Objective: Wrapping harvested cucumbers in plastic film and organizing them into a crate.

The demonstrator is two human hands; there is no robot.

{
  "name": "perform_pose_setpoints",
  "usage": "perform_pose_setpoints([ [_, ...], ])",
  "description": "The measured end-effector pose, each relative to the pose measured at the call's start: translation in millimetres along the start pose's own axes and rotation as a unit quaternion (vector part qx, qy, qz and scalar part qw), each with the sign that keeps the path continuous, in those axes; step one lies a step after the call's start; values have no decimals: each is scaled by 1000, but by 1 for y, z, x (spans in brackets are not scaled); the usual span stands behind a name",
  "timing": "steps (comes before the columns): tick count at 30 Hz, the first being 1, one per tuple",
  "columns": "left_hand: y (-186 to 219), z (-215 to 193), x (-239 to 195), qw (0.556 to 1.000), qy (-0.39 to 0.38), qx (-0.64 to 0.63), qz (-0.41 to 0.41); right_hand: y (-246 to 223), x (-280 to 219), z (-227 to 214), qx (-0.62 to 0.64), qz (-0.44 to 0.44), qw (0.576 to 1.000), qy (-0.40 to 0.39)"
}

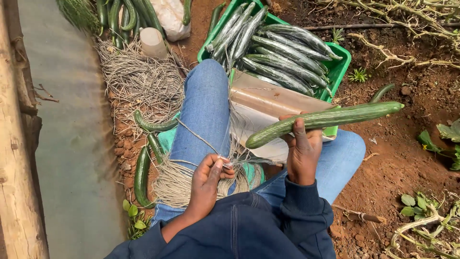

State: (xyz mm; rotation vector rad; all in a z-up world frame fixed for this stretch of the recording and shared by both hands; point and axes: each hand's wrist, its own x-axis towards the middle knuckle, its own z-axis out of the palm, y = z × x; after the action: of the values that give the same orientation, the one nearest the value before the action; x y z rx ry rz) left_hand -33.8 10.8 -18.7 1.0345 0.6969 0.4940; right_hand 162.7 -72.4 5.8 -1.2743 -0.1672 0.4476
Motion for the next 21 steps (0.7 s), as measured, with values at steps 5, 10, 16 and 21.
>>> perform_pose_setpoints([
  [5, 26, 4, 14, 987, -2, 136, 83, 45, 11, 16, -86, 44, 993, 61],
  [10, 6, 22, 80, 820, -15, 448, 356, 86, 15, -13, -11, 50, 997, 57],
  [16, -19, 57, 81, 983, 79, 87, 141, 96, 8, -25, 73, 91, 991, 66],
  [21, -8, 64, 72, 970, 43, -193, -140, 54, -5, -2, 53, 86, 993, 54],
])
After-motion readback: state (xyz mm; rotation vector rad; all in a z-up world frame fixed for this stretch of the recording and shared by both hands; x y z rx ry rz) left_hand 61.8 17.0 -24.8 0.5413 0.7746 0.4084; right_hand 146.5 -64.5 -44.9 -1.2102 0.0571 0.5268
